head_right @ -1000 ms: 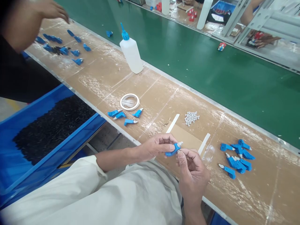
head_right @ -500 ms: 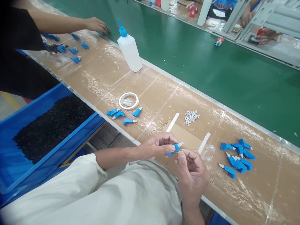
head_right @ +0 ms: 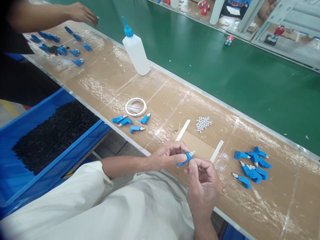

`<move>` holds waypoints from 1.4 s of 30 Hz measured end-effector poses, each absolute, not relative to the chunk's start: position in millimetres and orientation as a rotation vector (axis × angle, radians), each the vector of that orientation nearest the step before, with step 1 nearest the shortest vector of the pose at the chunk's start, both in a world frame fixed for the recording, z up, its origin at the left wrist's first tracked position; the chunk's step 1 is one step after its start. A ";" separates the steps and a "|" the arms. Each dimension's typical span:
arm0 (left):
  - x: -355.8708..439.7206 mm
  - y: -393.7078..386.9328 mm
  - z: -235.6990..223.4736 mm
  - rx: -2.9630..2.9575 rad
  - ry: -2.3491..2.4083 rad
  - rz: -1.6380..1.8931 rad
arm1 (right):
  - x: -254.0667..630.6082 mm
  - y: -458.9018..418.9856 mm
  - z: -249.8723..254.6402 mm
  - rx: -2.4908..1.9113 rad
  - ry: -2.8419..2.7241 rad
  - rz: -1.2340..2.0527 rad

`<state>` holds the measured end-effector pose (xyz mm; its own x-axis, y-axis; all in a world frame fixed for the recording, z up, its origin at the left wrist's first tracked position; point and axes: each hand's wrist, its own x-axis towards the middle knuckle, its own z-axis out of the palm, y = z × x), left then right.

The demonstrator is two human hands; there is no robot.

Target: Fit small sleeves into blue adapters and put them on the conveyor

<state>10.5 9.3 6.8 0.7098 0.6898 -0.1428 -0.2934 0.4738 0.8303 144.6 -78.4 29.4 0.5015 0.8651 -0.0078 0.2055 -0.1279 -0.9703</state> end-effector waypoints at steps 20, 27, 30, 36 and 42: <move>10.4 13.1 14.6 0.781 0.463 0.562 | 160.0 -71.2 27.8 -1.359 -0.640 1.111; 9.1 13.0 17.8 0.751 0.472 0.541 | 159.2 -72.8 27.8 -1.398 -0.599 0.961; 8.3 12.7 17.9 0.717 0.459 0.521 | 163.7 -71.5 26.5 -1.406 -0.586 1.047; 7.3 14.4 20.6 0.625 0.422 0.423 | 168.1 -71.7 25.6 -1.392 -0.608 1.303; 7.8 16.5 23.3 0.571 0.466 0.354 | 161.6 -71.3 25.6 -1.339 -0.646 1.312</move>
